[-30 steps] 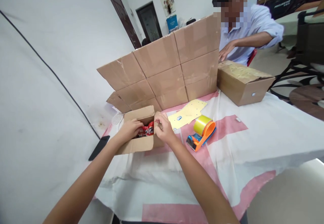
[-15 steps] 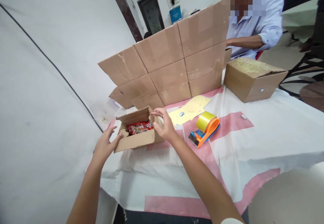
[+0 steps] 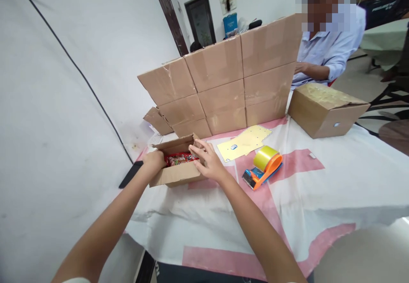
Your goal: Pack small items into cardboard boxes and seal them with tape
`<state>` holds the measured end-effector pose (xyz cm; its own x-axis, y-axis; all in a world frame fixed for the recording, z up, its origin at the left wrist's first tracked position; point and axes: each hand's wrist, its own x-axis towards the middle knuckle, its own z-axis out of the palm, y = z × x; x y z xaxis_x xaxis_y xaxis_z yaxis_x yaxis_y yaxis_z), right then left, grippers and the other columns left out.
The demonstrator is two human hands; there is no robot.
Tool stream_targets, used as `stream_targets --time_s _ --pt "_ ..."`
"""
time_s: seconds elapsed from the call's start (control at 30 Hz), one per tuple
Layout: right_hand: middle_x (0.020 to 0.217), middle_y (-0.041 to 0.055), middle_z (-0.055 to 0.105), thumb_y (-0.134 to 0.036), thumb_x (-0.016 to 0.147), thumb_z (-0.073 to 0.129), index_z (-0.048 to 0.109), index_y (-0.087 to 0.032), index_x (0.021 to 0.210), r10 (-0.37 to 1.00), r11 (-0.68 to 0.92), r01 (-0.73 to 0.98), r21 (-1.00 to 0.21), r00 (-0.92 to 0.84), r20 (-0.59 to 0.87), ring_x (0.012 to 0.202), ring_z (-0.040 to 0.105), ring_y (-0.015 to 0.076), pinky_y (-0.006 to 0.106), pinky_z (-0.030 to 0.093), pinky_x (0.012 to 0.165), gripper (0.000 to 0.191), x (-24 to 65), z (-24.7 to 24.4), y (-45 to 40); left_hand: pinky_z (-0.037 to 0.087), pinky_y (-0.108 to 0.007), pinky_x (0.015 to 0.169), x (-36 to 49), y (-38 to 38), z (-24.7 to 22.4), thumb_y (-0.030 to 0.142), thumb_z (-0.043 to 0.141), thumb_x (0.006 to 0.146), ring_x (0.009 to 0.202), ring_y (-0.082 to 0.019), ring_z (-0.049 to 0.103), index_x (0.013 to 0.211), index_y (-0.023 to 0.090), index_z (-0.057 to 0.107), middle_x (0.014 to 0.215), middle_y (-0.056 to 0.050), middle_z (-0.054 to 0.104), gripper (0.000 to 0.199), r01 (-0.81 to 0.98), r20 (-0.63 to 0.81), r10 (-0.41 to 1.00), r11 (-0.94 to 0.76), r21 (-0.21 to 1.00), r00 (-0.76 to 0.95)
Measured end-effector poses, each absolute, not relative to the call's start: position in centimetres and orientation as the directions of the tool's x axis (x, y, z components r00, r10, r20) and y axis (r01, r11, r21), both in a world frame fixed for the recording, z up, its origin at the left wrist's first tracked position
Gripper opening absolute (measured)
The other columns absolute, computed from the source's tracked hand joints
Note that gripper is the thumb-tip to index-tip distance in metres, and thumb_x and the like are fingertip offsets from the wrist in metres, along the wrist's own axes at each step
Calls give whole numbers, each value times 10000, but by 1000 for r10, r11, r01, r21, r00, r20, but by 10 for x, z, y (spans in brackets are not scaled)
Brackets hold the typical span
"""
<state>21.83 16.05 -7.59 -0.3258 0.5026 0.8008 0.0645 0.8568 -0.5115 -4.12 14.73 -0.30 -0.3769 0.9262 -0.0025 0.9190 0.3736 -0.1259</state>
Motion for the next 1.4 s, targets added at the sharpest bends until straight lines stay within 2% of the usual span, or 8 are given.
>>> stream_targets --time_s 0.13,0.3,0.43,0.6,0.87,1.1,1.2,1.4 --pt "1506 87 471 -193 939 556 541 -356 1445 497 858 56 -511 -340 798 1318 480 295 565 438 1105 532 218 -74 160 513 -496 841 -33 138 3 259 575 778 1063 -448 678 1023 64 768 1106 -302 717 367 902 10 922 381 -202 -387" --pt "1464 86 513 -94 899 506 546 -348 1435 544 828 12 -561 -261 797 1339 496 279 545 430 1135 595 218 -72 160 522 -493 828 -45 113 30 481 472 876 1039 -430 687 999 153 784 1084 -220 748 469 910 -23 924 372 -181 -383" --pt "1408 83 579 -96 902 507 596 -323 1386 562 813 -2 -582 -258 786 1297 539 266 529 456 1114 542 217 -71 161 522 -493 847 -59 97 36 422 290 967 1090 -403 674 1207 175 718 1180 -202 730 549 908 46 910 415 -65 -413" --pt "1331 73 660 -116 936 514 662 -304 1313 537 832 -5 -555 -246 807 1239 577 253 528 480 1082 446 218 -70 164 492 -471 966 -62 92 15 388 330 986 1258 -349 599 1489 238 504 1413 -141 626 553 940 279 898 310 144 -339" --pt "1171 64 738 -156 955 497 752 -262 1121 540 822 30 -569 -360 761 1293 506 290 578 473 1081 322 220 -75 167 507 -419 996 -76 126 2 521 331 996 1171 -322 656 1206 150 716 1180 -157 736 574 871 263 874 289 397 -410" --pt "1205 68 727 -147 947 486 696 -261 1236 579 798 50 -600 -335 743 1290 532 282 556 465 1092 375 221 -78 169 226 -399 1271 -84 78 -46 604 96 1028 1564 -210 223 1625 171 230 1706 -92 184 749 772 265 952 -52 634 -153" --pt "1199 95 712 -155 944 485 696 -242 1213 594 787 54 -614 -334 732 1288 530 291 560 461 1091 353 219 -81 169 163 -435 1288 -88 52 -57 626 184 1023 1579 -234 158 1599 210 317 1714 -78 154 723 817 291 955 -117 564 -64" --pt "1421 118 547 -174 968 459 573 -274 1381 605 779 19 -627 -285 744 1360 488 271 543 398 1166 440 221 -79 166 225 -521 1252 -72 34 -38 597 406 993 1528 -298 308 1534 231 430 1598 -133 429 653 939 356 932 -177 296 63"
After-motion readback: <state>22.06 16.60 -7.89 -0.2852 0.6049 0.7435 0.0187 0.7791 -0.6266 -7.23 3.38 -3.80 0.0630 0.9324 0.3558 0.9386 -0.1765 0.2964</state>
